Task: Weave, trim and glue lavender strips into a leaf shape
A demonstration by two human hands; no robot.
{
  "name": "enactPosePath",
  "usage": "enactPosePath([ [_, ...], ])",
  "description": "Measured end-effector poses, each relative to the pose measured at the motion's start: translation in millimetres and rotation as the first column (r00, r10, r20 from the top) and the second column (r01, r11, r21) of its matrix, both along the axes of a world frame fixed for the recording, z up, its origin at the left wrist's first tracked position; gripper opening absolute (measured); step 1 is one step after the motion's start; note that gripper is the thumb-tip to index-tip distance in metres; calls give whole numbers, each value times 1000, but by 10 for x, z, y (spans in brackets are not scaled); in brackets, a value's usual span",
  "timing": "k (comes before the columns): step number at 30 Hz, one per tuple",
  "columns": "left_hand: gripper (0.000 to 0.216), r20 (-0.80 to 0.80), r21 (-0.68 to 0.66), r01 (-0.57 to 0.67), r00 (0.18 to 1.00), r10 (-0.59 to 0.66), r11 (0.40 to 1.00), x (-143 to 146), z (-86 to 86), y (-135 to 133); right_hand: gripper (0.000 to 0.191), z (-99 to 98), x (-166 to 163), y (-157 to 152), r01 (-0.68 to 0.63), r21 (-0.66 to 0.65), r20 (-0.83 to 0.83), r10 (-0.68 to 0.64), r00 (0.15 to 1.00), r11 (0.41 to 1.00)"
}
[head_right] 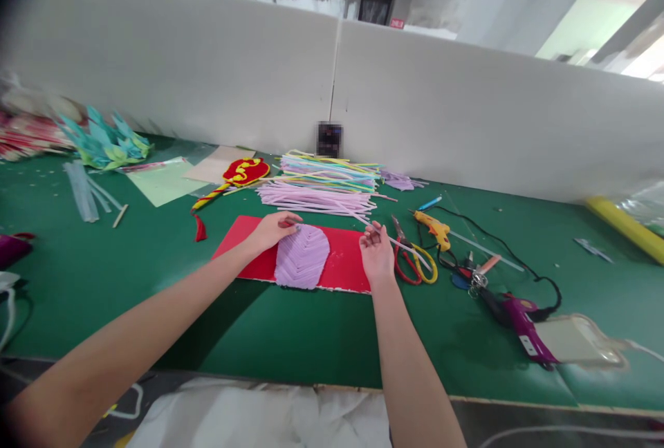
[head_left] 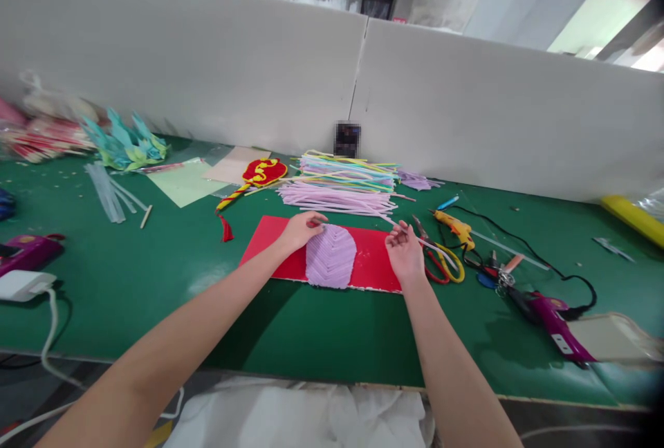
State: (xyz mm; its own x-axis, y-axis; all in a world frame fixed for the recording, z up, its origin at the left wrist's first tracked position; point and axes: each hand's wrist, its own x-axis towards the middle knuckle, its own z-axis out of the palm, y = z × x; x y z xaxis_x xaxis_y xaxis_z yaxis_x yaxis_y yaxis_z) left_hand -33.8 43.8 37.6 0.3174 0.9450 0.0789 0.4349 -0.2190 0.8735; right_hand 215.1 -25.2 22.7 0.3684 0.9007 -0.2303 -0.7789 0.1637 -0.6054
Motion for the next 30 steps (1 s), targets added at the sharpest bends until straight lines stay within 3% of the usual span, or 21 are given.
enactPosePath([
  [8, 21, -151, 270, -10, 987, 52, 963, -78, -6, -105, 13, 6, -12, -12, -3, 2, 30, 3, 1000, 1000],
  [20, 21, -170, 272, 28, 985, 19, 962, -133, -41, -114, 17, 7, -62, -50, 7, -6, 101, -7, 995, 1000],
  [25, 20, -101, 362, -73, 988, 117, 930, -98, 99, -125, 24, 80, -188, -68, -106, 19, 313, 95, 945, 994],
  [27, 21, -96, 399, -23, 993, 67, 917, -81, 196, -116, 25, 125, -249, -55, -150, 14, 359, 135, 924, 989],
  [30, 21, -183, 421, 166, 978, -96, 892, -52, 326, -86, 25, 185, -334, -10, -207, 5, 369, 191, 910, 978],
])
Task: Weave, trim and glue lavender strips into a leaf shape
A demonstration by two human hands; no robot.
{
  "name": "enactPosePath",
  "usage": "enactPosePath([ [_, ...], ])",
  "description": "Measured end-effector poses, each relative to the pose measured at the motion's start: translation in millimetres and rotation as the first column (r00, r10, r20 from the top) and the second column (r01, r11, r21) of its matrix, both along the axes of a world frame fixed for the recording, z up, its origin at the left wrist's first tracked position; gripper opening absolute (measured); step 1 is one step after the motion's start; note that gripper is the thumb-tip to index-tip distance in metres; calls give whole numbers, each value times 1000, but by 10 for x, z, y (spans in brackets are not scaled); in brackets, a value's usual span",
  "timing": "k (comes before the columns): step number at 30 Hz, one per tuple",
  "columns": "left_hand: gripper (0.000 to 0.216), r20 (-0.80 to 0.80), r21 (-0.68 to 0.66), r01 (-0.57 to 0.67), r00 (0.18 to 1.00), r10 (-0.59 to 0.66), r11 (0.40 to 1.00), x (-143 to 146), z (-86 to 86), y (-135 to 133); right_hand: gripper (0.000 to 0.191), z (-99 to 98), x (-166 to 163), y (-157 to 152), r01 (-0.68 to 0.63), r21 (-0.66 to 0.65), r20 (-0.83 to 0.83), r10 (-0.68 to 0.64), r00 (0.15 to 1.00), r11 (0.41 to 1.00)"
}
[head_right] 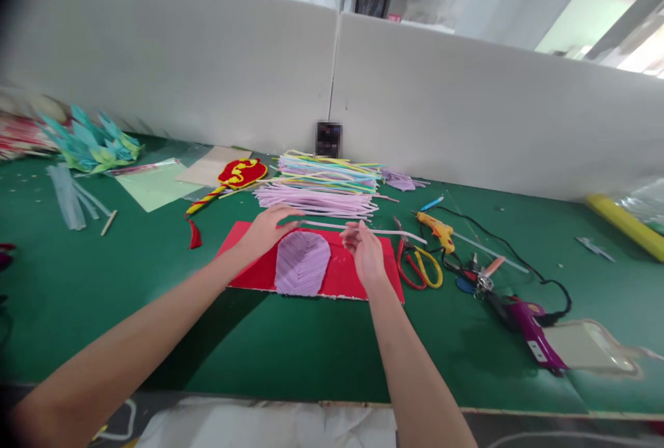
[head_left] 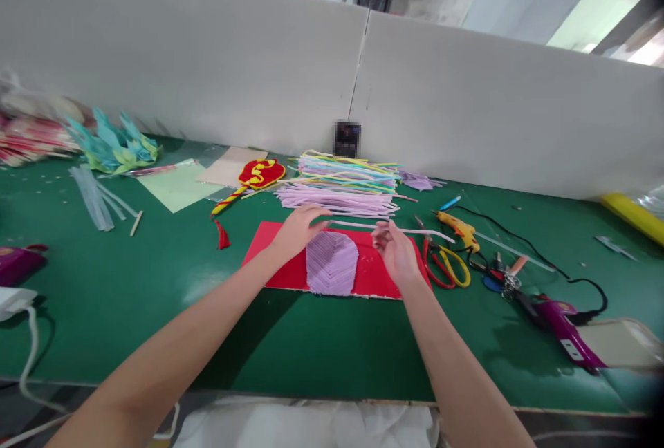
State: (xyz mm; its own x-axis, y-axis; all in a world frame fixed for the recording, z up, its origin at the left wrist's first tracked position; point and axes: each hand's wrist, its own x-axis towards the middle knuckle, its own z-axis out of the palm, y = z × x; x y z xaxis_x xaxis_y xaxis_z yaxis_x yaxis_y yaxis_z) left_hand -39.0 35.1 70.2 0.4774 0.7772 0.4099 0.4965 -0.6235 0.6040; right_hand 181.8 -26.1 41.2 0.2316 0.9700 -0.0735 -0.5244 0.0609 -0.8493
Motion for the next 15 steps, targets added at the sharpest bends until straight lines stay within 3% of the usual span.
enactPosePath([
  [3, 18, -109, -26, 122, 986, -124, 992, 34, 48, 55, 24, 31, -59, 67, -38, -30, -3, 38, 999, 999],
  [11, 16, -182, -37, 151, 971, -155, 988, 72, -110, 289, 20, 54, -47, 249, -3, -50, -40, 1, 999, 999],
  [15, 19, -231, -77, 160, 957, -174, 984, 69, -98, 357, 20, 51, -21, 294, 0, -57, -13, 0, 1000, 998],
])
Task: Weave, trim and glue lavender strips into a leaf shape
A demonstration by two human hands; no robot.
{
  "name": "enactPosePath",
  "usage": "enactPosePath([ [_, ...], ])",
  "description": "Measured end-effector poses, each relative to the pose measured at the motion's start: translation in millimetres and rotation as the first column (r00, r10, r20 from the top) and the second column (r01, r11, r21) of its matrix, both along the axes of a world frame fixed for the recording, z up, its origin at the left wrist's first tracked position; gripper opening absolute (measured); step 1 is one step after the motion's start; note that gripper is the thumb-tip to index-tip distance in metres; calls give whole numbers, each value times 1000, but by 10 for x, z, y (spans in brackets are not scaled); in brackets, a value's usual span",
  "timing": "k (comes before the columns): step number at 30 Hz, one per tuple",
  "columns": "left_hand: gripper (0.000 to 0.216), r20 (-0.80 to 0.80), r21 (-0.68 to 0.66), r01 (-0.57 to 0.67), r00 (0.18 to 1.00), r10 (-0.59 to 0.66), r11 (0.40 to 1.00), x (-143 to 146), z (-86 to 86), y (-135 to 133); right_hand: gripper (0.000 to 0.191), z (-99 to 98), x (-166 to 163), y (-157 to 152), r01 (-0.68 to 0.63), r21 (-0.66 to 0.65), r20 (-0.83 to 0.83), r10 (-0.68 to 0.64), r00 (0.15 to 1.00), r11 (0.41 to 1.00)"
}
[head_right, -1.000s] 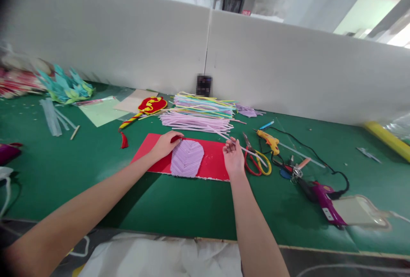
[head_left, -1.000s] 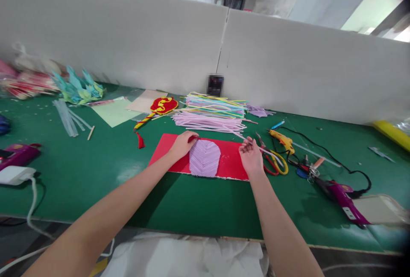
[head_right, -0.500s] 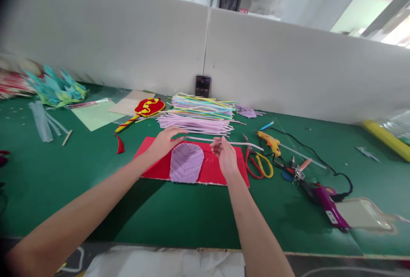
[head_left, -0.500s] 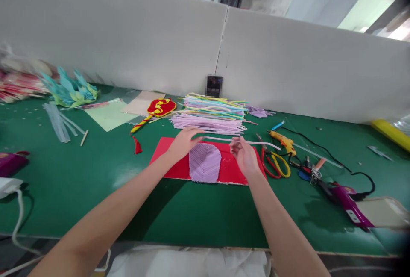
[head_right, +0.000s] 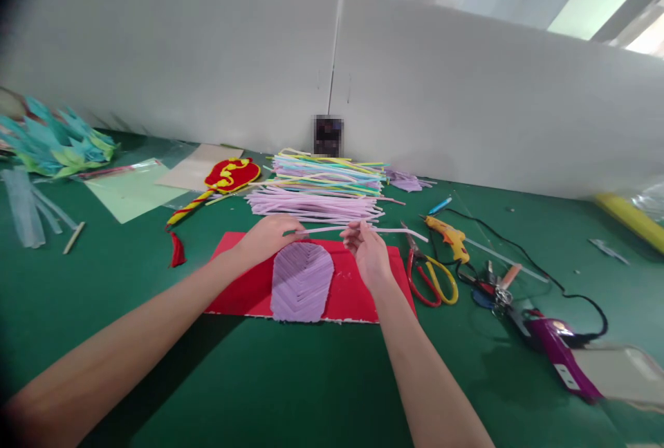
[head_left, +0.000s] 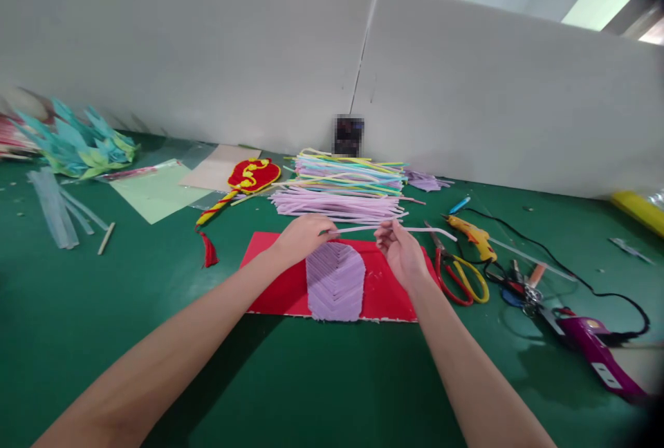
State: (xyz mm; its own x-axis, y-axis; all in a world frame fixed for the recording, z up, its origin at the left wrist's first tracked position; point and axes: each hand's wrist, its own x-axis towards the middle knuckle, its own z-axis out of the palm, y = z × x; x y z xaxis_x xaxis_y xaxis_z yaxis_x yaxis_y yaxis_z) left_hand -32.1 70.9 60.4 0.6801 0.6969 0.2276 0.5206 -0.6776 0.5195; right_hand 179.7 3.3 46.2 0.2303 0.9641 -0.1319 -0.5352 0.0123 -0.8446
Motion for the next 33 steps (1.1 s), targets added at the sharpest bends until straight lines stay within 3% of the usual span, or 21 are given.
enactPosePath([
  [9, 19, 55, -29, -9, 998, 11, 1000, 10, 32, 38, 26, -31, 50, 56, -46, 0, 69, 46, 997, 999],
  [12, 19, 65, -8, -81, 995, 81, 997, -15, 22, 58, 38, -20, 95, 39, -118, -107, 235, 141, 962, 987],
  [14, 19, 67, -26, -101, 993, 102, 995, -25, 26, 68, 38, 12, 94, 6, -63, -132, 483, 120, 868, 989],
  [17, 18, 72, -49, -87, 993, 91, 995, -13, 25, 64, 22, 75, 18, -37, 72, 149, 813, -163, 559, 986],
  [19, 17, 74, -48, -65, 995, 69, 997, 10, 7, 47, 15, 102, -58, -32, -8, 332, 882, -307, 358, 943],
  [22, 18, 80, -45, -40, 996, 44, 998, 40, -47, 13, 19, 89, -139, 44, -213, 387, 918, -353, 181, 897],
  [25, 18, 90, -49, -33, 995, 37, 998, 44, -108, -4, 14, 13, -155, 150, -360, 355, 935, -337, 115, 863],
  [27, 17, 99, -53, -14, 995, 19, 998, 33, -121, 5, 9, -57, -147, 199, -384, 371, 928, -352, 123, 846],
  [30, 20, 162, -68, -1, 987, 12, 998, -11, -37, 48, 10, -158, -137, 221, -269, 468, 884, -447, 140, 842],
  [33, 20, 303, -186, -95, 941, 149, 978, -112, 200, 106, 9, -217, -140, 212, -174, 533, 846, -526, 89, 828],
])
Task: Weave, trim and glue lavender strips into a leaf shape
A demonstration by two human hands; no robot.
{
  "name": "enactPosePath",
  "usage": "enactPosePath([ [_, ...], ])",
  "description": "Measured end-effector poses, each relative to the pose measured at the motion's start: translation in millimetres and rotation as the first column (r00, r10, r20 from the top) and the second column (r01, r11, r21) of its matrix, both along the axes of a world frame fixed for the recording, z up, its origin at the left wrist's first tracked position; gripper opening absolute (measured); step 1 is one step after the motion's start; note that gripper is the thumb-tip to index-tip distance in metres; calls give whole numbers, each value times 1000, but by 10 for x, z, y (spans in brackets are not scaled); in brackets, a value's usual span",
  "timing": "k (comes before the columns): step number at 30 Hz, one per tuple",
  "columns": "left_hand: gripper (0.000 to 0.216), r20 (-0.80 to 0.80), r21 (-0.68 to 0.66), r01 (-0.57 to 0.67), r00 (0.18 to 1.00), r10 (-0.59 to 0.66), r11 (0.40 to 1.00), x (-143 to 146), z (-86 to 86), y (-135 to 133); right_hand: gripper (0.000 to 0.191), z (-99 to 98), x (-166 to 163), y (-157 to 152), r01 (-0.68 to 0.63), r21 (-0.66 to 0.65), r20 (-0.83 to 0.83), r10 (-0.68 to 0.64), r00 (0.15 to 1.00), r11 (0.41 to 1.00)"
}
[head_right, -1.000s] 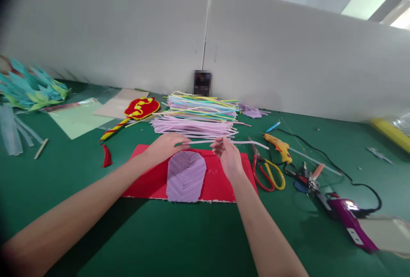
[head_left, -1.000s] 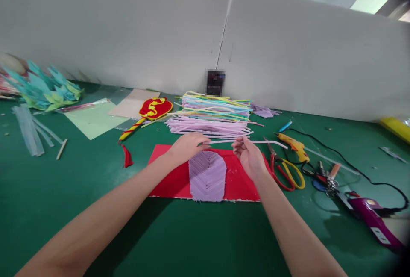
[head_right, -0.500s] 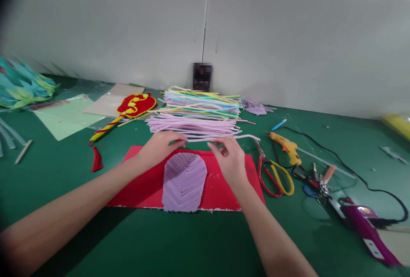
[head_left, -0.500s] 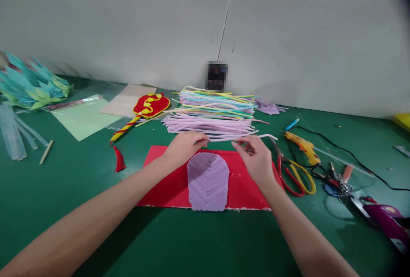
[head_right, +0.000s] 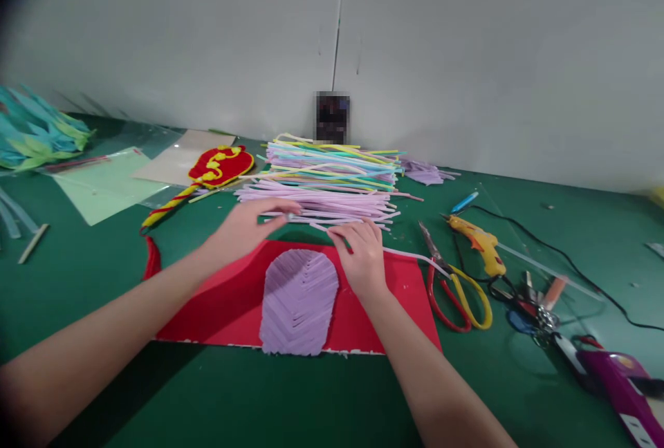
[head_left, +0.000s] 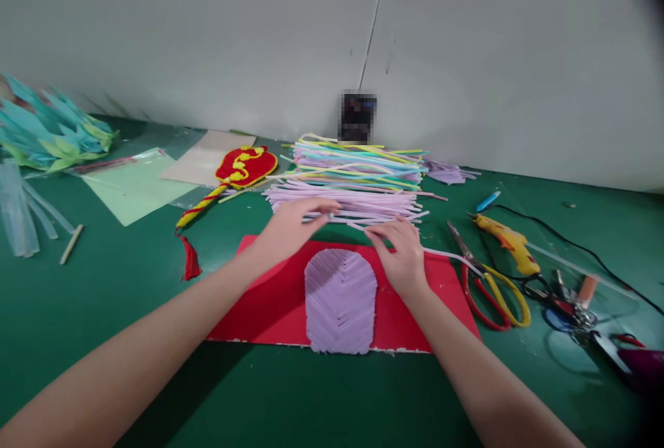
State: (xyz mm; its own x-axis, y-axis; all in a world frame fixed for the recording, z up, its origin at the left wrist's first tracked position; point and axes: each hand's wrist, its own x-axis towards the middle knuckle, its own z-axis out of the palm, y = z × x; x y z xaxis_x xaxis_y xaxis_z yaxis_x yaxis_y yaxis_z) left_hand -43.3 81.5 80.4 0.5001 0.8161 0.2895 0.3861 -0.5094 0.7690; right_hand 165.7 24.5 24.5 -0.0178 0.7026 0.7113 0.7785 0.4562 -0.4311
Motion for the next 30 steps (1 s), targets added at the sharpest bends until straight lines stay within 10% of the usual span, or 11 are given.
enactPosePath([
  [6, 18, 545, -223, -143, 802, 245, 964, -358, 594, 21, 6, -15, -9, 7, 9, -18, 56, -8, 998, 1000],
  [10, 17, 600, -275, -136, 750, 280, 952, -527, 740, 9, 7, -26, -9, 15, 2, -26, 69, 0, 998, 1000],
  [19, 14, 581, -471, 23, 761, 291, 882, -84, 308, -104, 9, -31, -8, 20, -11, -52, 90, 15, 996, 999],
  [24, 19, 424, -454, 225, 905, -13, 862, 393, -37, -721, 8, -51, 16, 31, -19, -28, 75, 21, 997, 999],
  [30, 22, 162, -236, 272, 958, -238, 933, 417, -4, -931, 8, -49, 15, 34, -31, -39, 35, 32, 999, 999],
])
